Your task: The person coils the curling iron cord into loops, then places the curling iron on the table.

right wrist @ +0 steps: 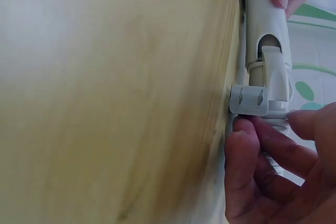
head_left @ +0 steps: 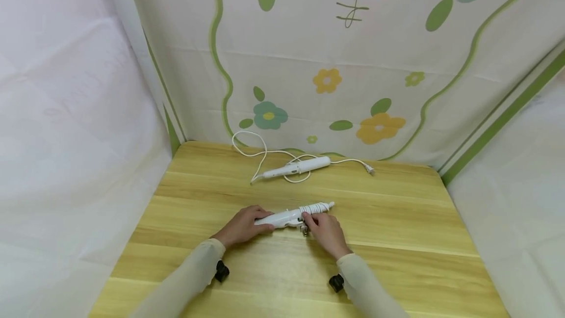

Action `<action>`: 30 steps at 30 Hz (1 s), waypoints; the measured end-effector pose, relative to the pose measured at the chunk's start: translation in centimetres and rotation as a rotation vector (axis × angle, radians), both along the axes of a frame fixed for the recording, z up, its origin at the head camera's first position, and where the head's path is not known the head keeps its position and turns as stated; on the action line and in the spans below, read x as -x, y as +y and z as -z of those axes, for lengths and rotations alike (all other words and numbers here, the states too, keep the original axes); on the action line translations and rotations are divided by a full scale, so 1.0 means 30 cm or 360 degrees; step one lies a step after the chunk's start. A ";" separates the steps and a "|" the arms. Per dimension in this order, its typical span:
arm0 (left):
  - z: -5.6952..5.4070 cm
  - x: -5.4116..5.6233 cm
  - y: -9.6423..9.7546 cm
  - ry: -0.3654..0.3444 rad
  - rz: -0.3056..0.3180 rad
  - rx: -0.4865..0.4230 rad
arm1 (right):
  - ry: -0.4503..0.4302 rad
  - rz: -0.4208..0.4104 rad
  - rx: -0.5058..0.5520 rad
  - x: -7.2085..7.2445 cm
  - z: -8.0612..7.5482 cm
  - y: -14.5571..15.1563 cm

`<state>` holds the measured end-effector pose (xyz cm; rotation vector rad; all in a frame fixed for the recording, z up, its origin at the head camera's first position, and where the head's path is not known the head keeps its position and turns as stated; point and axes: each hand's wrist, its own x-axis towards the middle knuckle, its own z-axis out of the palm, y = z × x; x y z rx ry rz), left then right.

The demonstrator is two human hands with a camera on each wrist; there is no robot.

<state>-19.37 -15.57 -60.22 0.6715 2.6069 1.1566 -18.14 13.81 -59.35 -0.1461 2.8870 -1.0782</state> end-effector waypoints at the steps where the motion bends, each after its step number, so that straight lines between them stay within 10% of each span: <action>1: 0.000 0.005 -0.003 -0.0005 0.0020 0.0007 | 0.0003 0.0007 0.0001 -0.006 0.002 -0.001; 15: -0.017 0.036 -0.020 -0.0025 0.0224 0.0148 | -0.0048 0.0098 0.0022 -0.093 0.007 -0.010; 30: -0.040 0.086 -0.048 -0.0146 0.0181 0.0059 | 0.0063 0.0167 0.0125 -0.049 -0.039 0.043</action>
